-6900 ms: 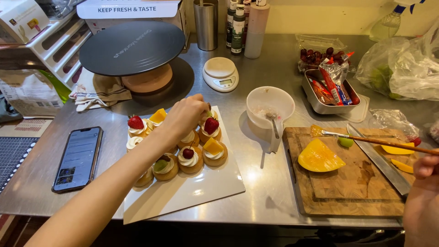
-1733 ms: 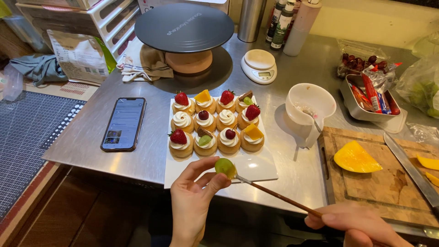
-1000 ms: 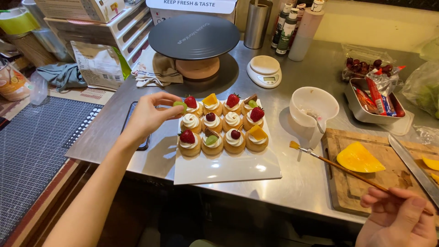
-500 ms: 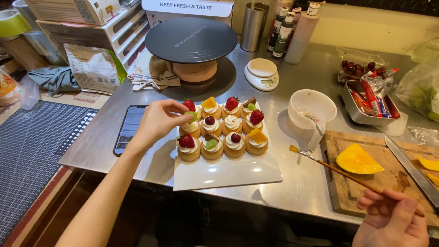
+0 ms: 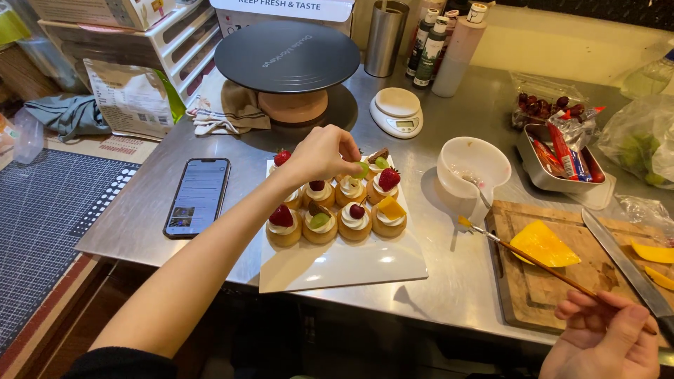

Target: The person slices a mango and a green grape on a cutting board, then uses a small brush to apply a glaze to the fruit pieces. They place the glazed fruit onto a tray of cupcakes that are already topped with cream and other fruits. The person also handles a container of chocolate bars and places pieces onto the cupcakes.

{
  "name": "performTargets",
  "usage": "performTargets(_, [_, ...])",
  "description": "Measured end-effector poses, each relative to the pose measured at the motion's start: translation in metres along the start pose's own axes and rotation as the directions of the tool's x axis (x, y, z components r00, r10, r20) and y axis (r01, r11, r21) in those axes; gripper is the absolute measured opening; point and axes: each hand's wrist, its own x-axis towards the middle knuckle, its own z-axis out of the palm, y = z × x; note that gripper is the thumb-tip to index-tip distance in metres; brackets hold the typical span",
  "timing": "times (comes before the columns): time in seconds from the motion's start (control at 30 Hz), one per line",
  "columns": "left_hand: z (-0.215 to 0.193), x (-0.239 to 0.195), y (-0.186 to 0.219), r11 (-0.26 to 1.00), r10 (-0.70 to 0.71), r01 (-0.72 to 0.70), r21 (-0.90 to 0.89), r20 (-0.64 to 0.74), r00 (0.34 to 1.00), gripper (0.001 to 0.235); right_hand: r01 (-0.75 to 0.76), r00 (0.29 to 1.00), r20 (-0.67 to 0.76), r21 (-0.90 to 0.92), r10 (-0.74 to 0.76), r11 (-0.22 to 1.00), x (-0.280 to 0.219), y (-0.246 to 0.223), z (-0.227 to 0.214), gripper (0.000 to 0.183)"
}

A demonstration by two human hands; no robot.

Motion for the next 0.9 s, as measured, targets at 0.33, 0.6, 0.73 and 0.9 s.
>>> performTargets(0.33, [-0.002,-0.006,-0.001,0.999,-0.046,0.046,0.002,-0.026,0.999,0.014,-0.006,1.0,-0.026,-0.015,0.006,1.0,0.0,0.005,-0.003,0.037])
performTargets(0.6, [0.006,-0.012,-0.004,0.994,-0.077,0.078,0.079,-0.021,0.997,0.016,-0.032,0.999,-0.041,0.075,0.035,0.997,-0.003,0.008,0.0,0.037])
performTargets(0.73, [0.01,-0.01,-0.005,0.991,-0.091,0.094,0.095,-0.037,0.995,0.016,-0.031,0.998,-0.062,0.024,0.032,0.999,-0.003,0.006,-0.001,0.038])
performTargets(0.9, [0.021,-0.002,-0.012,0.986,-0.055,0.065,0.153,-0.071,0.996,0.018,-0.026,0.998,-0.058,0.039,0.028,0.999,0.0,0.01,-0.005,0.038])
